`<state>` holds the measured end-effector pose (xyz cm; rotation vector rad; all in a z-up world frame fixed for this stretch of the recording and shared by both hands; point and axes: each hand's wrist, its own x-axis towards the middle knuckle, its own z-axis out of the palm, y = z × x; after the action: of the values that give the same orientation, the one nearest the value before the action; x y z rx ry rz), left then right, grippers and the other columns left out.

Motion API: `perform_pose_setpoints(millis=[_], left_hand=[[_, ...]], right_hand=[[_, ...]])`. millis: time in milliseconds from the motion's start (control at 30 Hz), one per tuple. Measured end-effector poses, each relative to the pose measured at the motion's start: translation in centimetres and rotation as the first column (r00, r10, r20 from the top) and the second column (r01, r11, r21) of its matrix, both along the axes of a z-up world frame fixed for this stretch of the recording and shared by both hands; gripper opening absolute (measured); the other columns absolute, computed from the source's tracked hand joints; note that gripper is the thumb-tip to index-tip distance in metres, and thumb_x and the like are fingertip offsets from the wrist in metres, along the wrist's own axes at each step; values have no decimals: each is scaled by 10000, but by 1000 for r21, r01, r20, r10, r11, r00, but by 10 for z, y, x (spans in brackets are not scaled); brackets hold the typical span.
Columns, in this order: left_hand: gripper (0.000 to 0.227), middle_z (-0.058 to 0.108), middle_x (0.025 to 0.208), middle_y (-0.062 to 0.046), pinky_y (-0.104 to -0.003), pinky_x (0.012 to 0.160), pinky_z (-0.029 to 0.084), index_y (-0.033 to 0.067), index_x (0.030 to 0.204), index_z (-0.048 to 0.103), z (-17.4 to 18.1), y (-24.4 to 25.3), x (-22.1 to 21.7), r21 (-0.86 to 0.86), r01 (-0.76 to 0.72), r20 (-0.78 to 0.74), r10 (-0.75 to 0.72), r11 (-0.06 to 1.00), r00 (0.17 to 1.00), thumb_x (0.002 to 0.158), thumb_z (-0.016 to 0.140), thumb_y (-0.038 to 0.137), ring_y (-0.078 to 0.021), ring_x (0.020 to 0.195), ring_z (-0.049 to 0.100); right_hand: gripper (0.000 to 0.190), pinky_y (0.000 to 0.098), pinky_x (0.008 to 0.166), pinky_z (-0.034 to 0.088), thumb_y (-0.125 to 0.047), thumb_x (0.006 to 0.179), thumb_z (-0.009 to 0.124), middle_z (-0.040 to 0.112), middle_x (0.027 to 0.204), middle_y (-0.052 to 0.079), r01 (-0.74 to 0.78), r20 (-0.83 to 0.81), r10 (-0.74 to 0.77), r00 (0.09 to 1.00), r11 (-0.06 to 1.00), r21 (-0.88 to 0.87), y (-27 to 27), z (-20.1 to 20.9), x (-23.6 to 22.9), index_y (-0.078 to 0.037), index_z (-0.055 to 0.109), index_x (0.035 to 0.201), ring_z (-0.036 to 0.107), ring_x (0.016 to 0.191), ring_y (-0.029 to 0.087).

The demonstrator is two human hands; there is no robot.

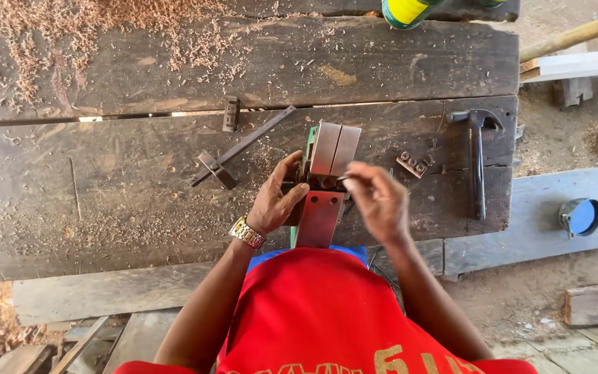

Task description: Adjusting the blades and screws on an electric woodworking planer.

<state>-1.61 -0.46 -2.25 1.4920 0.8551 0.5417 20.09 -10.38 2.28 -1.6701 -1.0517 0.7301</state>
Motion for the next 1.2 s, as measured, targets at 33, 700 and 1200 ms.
perform_pose_setpoints(millis=[33, 700, 1200], left_hand=[[667, 608, 1439, -202, -409, 1119, 450, 92, 1542, 410, -1, 0, 0, 10, -3, 5, 3, 1000, 1000, 958, 675, 276, -306, 1386, 569], [655, 621, 1390, -209, -407, 1054, 493, 74, 1518, 424, -23, -6, -2, 111, -54, 36, 51, 992, 998, 948, 686, 261, -324, 1302, 612], [616, 617, 1402, -158, -356, 1050, 494, 26, 1532, 395, -13, 1, -6, -71, 40, 181, -27, 997, 983, 978, 636, 146, -229, 1250, 610]], right_hand=[[153, 249, 703, 588, -50, 959, 723, 750, 1054, 28, -84, -38, 85, 996, 996, 27, 3, 5, -15, -111, 721, 1099, 690, 868, 88], [265, 376, 820, 553, -16, 851, 808, 702, 1034, 77, -313, 652, 155, 743, 940, 133, 19, 11, -50, -64, 698, 1087, 678, 929, 262], [168, 386, 849, 492, -138, 889, 769, 666, 976, 42, -349, 727, 217, 652, 937, 33, 23, 19, -45, -81, 704, 1033, 631, 909, 242]])
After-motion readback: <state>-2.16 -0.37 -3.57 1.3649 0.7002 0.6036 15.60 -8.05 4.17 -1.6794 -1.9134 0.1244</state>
